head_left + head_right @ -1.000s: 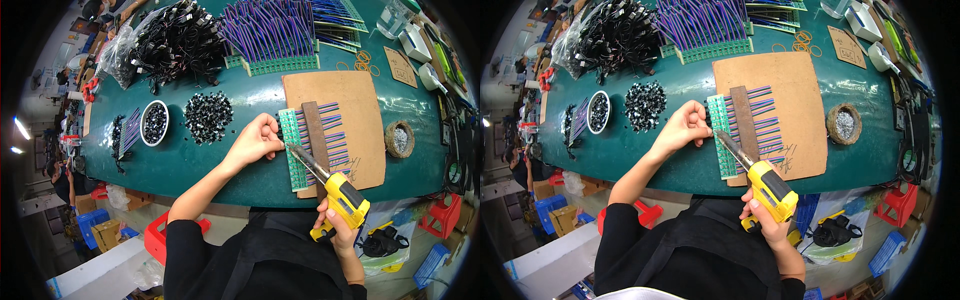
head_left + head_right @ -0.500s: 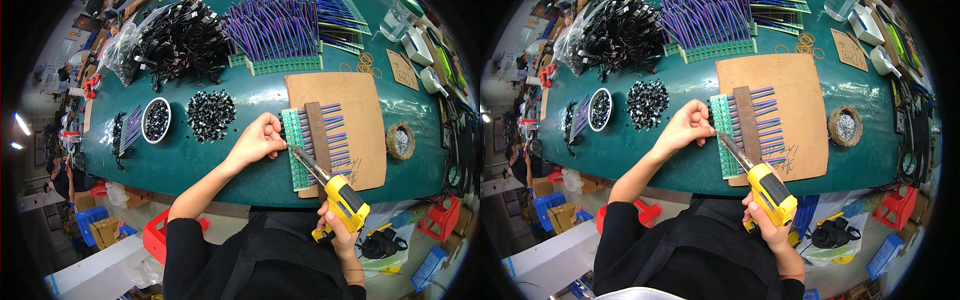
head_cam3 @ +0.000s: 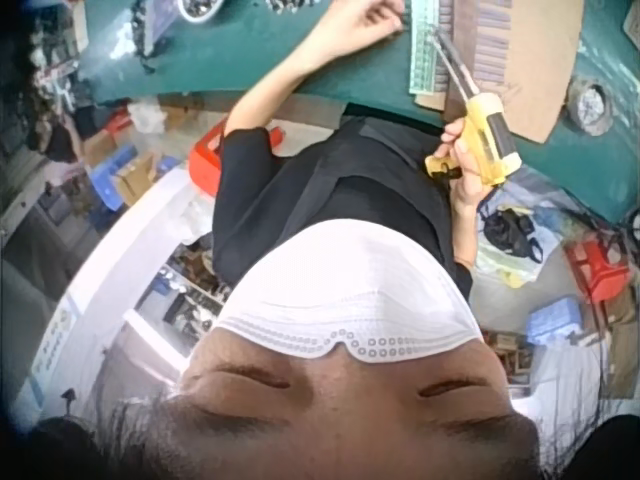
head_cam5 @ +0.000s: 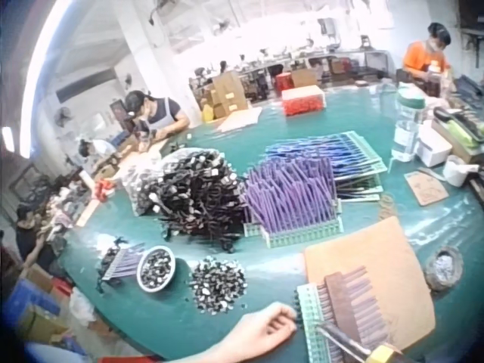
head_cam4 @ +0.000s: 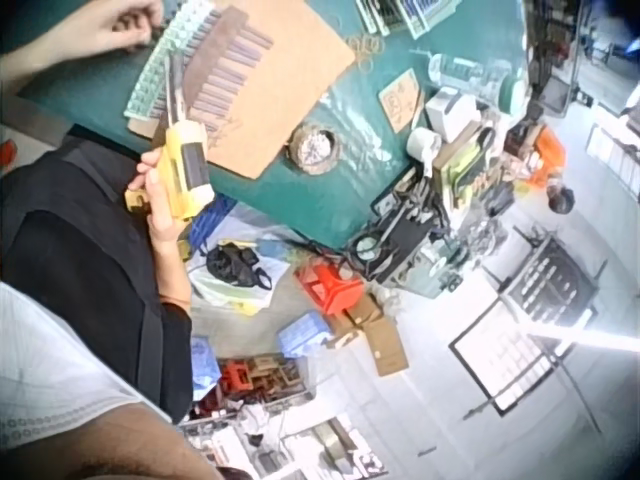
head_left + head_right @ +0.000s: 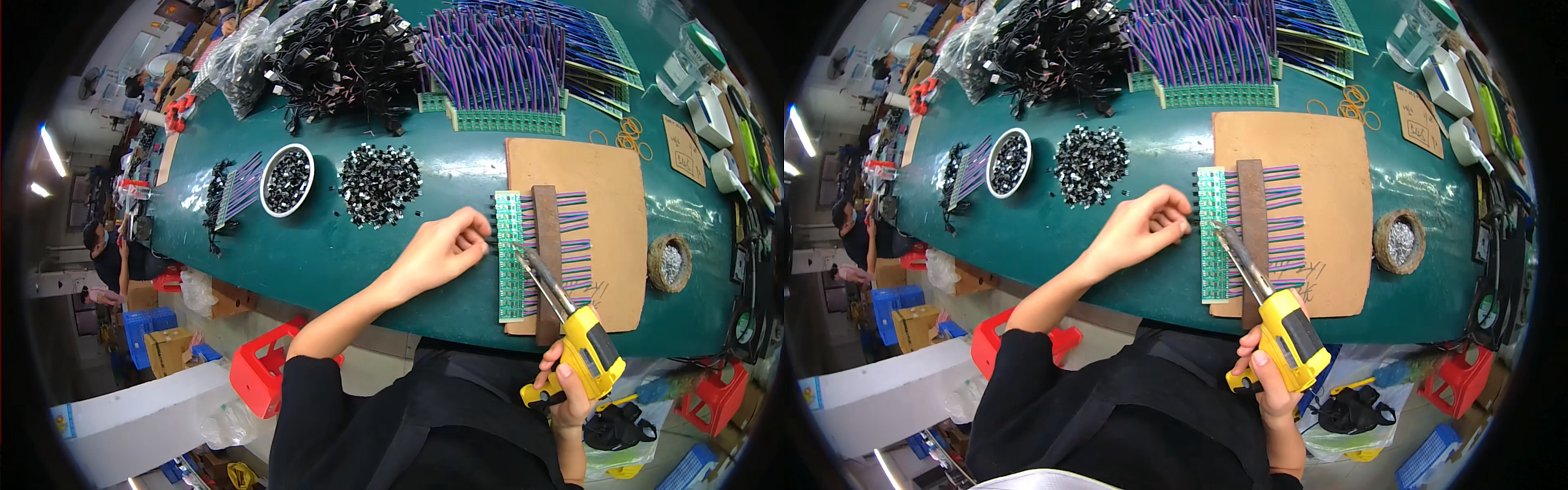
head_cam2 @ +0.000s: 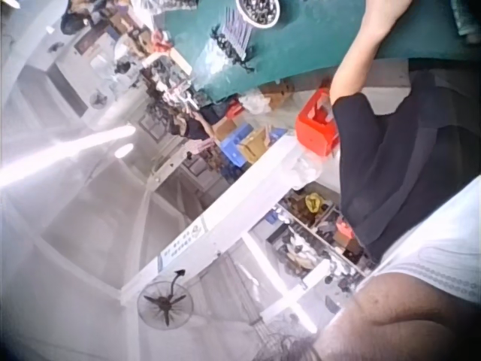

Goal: The person solders cable wires and small electronic components onto circuit board panels using a soldering tool, positioning the parts onto the boards by hand.

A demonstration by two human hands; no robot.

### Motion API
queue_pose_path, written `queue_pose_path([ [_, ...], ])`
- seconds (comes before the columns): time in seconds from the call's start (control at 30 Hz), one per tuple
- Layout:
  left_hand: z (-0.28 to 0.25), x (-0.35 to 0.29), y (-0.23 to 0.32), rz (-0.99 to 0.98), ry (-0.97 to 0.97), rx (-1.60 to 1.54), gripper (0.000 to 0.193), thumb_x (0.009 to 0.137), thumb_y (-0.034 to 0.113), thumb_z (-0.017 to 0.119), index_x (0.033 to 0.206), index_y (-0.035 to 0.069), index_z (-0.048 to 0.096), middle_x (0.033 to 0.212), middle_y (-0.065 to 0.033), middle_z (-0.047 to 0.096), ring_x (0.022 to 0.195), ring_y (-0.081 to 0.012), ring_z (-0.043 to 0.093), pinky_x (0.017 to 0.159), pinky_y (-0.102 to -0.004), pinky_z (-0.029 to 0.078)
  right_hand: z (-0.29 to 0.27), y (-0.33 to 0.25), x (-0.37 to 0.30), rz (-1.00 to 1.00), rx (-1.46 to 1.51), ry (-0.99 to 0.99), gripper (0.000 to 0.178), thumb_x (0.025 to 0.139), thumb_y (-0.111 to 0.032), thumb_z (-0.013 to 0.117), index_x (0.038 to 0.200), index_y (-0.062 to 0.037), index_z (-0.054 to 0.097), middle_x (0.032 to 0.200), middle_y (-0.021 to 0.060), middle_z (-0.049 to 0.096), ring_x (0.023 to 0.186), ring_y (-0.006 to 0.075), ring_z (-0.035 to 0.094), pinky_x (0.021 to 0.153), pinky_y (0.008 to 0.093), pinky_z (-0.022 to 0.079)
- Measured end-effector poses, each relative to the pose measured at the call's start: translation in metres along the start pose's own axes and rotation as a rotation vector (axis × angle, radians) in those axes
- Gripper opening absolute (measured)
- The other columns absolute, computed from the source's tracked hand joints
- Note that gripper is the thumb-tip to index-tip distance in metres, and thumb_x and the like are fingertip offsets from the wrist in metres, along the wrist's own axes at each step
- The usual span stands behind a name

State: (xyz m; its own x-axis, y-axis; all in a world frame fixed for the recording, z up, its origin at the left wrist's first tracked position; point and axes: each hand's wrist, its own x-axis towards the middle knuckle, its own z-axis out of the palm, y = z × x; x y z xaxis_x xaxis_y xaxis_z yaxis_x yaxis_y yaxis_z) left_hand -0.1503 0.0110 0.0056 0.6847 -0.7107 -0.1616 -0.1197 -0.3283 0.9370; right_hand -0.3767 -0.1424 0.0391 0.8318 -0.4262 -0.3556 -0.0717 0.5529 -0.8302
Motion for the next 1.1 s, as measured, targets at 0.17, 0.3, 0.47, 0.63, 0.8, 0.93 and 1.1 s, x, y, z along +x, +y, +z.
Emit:
queue_pose_path([
  [0.17, -0.04, -0.016, -0.005, 0.216, 0.397, 0.814, 0.01, 0.079, 0.006, 0.063, 0.089, 0.006, 0.062, 0.084, -0.0072, 0.056, 0.075, -0.0227, 0.059, 0.066, -0.0341, 0.048, -0.001, 0.001, 0.002, -0.019, -0.004, -0.014, 0.066, 0.079, -0.004, 0.053, 0.139, -0.0008, 0.024, 0.087, 0.0121, 0.057, 0.069, 0.0147, 0.057, 0.054, 0.0248, 0.052],
  [0.3, -0.052, -0.02, -0.017, 0.165, 0.372, 0.775, 0.01, 0.079, 0.006, 0.063, 0.088, 0.006, 0.06, 0.085, -0.0076, 0.055, 0.08, -0.0259, 0.056, 0.071, -0.035, 0.046, 0.004, -0.001, 0.003, -0.059, -0.03, 0.005, 0.042, 0.079, -0.01, 0.055, 0.116, 0.0064, 0.046, 0.086, 0.0144, 0.056, 0.065, 0.0155, 0.057, 0.049, 0.0234, 0.051],
  [0.47, -0.042, -0.012, -0.006, 0.203, 0.36, 0.649, 0.009, 0.082, 0.005, 0.062, 0.09, 0.004, 0.059, 0.084, -0.0085, 0.056, 0.078, -0.0212, 0.058, 0.069, -0.0321, 0.047, 0.0, -0.001, 0.001, -0.041, -0.022, -0.005, 0.05, 0.08, -0.009, 0.055, 0.125, 0.0054, 0.04, 0.087, 0.015, 0.055, 0.071, 0.0163, 0.057, 0.05, 0.0238, 0.051],
  [0.63, -0.02, -0.009, 0.0, -0.057, 0.077, -0.119, 0.012, 0.09, 0.007, 0.057, 0.099, 0.0, 0.059, 0.087, -0.0047, 0.062, 0.077, -0.0095, 0.059, 0.07, -0.0232, 0.049, -0.003, -0.002, 0.0, -0.035, -0.001, -0.022, 0.065, 0.08, -0.009, 0.055, 0.137, 0.0041, 0.027, 0.088, 0.016, 0.055, 0.073, 0.0169, 0.057, 0.051, 0.0248, 0.052],
  [0.8, 0.0, -0.001, 0.002, -0.173, -0.053, -0.352, 0.013, 0.09, 0.009, 0.058, 0.097, -0.002, 0.059, 0.084, -0.0066, 0.064, 0.075, -0.0088, 0.06, 0.07, -0.0218, 0.05, 0.001, -0.002, -0.001, -0.042, 0.007, -0.013, 0.062, 0.08, -0.006, 0.053, 0.136, 0.0043, 0.029, 0.092, 0.0186, 0.056, 0.077, 0.019, 0.058, 0.052, 0.0259, 0.052],
  [0.93, 0.003, 0.002, -0.001, -0.17, -0.102, -0.353, 0.012, 0.088, 0.007, 0.059, 0.098, -0.001, 0.057, 0.083, -0.0062, 0.064, 0.076, -0.0094, 0.061, 0.068, -0.0221, 0.05, -0.003, 0.0, -0.001, -0.021, 0.054, -0.019, 0.061, 0.08, -0.006, 0.052, 0.136, 0.0046, 0.03, 0.092, 0.0187, 0.056, 0.077, 0.0189, 0.059, 0.053, 0.0262, 0.053],
  [1.1, 0.011, 0.006, -0.001, -0.206, -0.045, -0.384, 0.023, 0.081, 0.0, 0.06, 0.099, 0.001, 0.046, 0.078, -0.0078, 0.064, 0.069, -0.0093, 0.061, 0.06, -0.0226, 0.051, -0.007, 0.002, -0.001, 0.007, 0.05, -0.049, 0.061, 0.081, -0.006, 0.051, 0.136, 0.0035, 0.029, 0.089, 0.0169, 0.056, 0.072, 0.0175, 0.058, 0.052, 0.026, 0.052],
])
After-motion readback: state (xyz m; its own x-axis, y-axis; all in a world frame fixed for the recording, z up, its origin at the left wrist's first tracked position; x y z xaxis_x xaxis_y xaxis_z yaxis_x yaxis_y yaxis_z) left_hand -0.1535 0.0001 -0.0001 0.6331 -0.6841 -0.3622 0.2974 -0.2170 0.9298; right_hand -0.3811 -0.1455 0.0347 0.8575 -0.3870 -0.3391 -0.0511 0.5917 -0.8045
